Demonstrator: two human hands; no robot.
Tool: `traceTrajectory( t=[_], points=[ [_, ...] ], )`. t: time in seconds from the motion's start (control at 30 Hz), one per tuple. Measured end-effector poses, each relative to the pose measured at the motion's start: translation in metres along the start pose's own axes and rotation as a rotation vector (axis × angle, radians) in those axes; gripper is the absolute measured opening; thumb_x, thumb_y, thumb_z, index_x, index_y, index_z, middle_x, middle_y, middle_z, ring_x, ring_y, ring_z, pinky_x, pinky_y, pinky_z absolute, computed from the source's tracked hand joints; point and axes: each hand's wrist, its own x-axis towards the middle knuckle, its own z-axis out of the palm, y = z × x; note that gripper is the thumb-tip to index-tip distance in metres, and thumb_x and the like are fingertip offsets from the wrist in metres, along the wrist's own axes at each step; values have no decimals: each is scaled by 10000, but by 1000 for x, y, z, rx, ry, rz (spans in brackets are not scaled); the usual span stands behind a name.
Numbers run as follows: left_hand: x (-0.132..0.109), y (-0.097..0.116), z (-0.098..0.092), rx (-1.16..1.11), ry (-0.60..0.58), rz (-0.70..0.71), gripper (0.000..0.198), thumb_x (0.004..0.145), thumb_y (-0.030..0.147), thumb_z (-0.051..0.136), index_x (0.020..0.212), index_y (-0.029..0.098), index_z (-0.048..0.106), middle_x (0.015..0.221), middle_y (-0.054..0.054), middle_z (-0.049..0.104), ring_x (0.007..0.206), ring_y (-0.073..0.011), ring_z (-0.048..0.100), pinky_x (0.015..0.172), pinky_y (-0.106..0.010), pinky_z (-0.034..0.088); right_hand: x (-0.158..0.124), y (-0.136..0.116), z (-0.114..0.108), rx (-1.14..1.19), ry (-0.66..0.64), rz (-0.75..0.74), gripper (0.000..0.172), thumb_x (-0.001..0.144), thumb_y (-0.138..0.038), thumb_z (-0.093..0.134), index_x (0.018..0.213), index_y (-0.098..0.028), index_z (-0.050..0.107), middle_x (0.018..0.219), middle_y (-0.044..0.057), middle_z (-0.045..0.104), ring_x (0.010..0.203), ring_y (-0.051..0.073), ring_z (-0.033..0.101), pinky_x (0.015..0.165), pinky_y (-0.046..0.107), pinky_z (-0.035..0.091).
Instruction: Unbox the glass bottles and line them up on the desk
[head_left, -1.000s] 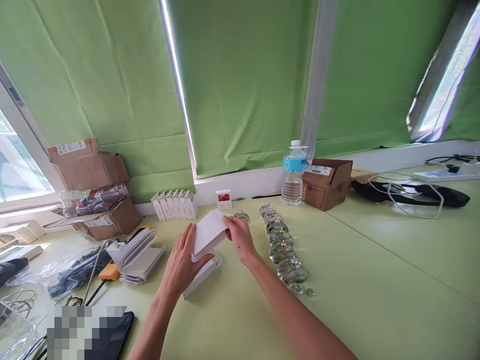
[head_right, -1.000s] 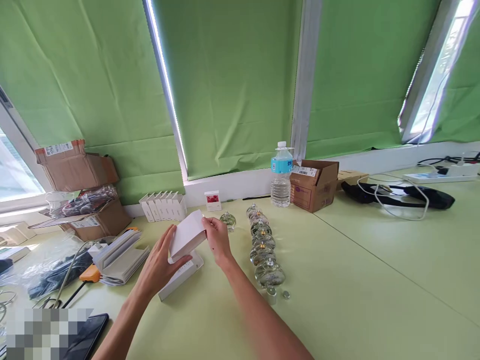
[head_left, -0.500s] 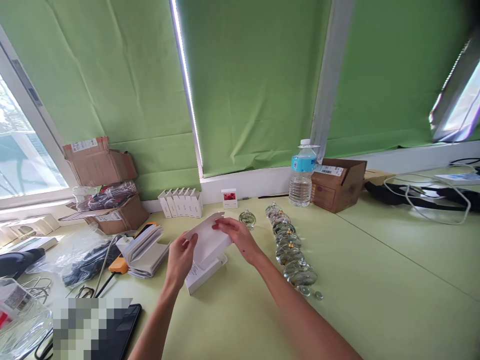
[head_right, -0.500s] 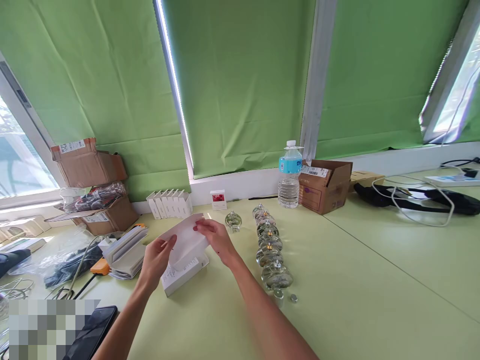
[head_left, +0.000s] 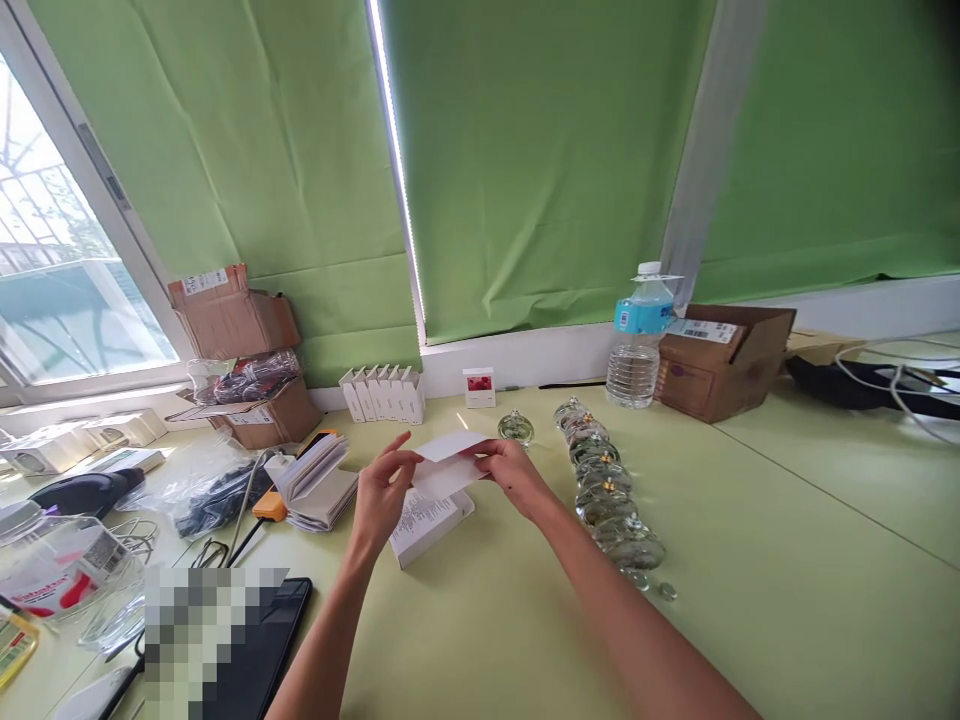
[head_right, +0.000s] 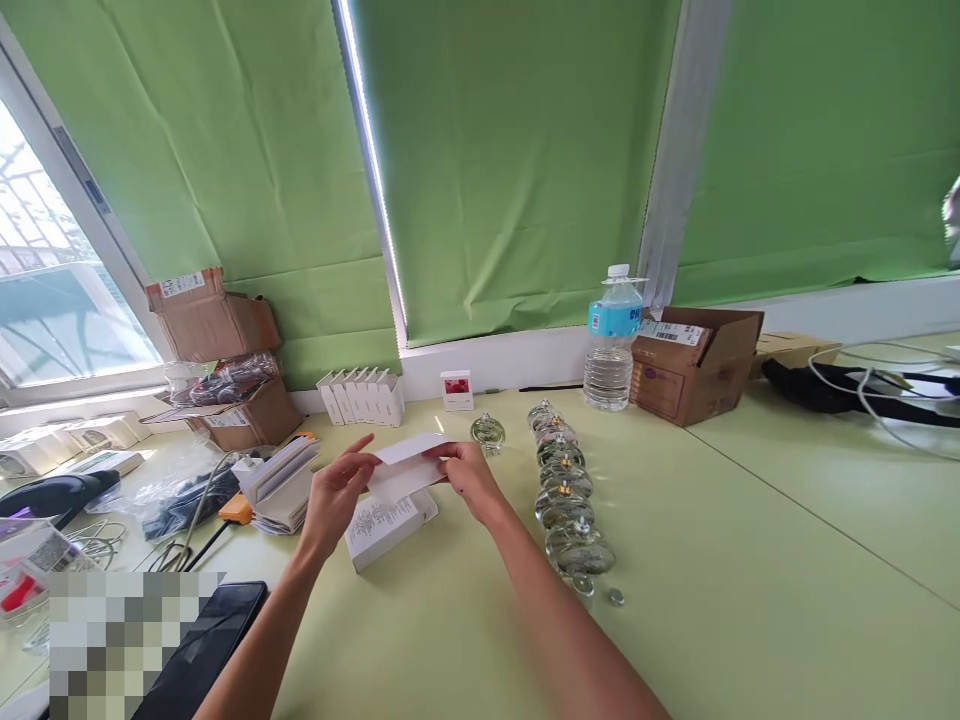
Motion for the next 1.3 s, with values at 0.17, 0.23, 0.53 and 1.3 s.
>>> traceTrajectory(
  t=[0.17, 0.23, 0.53, 1.3],
  points=[
    [1, -3, -3, -12, -101, -115, 417, 769, 337, 636, 1167, 213, 652, 1243, -84, 618, 908, -199, 640, 715, -282, 506, -1, -4, -1, -1, 20, -20, 318, 637, -115, 541, 872, -144, 753, 951, 79, 714, 834, 197, 633, 715, 282, 532],
    [2, -4, -8, -24, -132, -158, 538, 722, 290, 672, 1250, 219, 598, 1184, -74, 642, 890, -190, 645, 741, -286, 507, -3, -7, 2, 0, 12, -29, 278, 671, -154, 577, 889, -148, 750, 943, 78, 714, 811, 193, 636, 689, 283, 540],
    [15, -25, -57, 124, 171, -319, 392, 635, 304, 669, 990, 146, 718, 742, -28, 668, 637, -154, 578, 607, -265, 433, 0, -4, 2, -43, 130, -92, 216, 803, -310, 586, 865, -146, 712, 1009, 98, 680, 740, 168, 637, 548, 253, 552],
    [27, -78, -117, 540, 677, -340, 485, 618, 181, 582, 1103, 166, 596, 775, -4, 557, 688, -180, 596, 656, -314, 498, 10, 11, -9, -225, 86, -54, 186, 812, -234, 551, 811, -130, 706, 816, 77, 715, 562, 105, 568, 463, 184, 471]
  ],
)
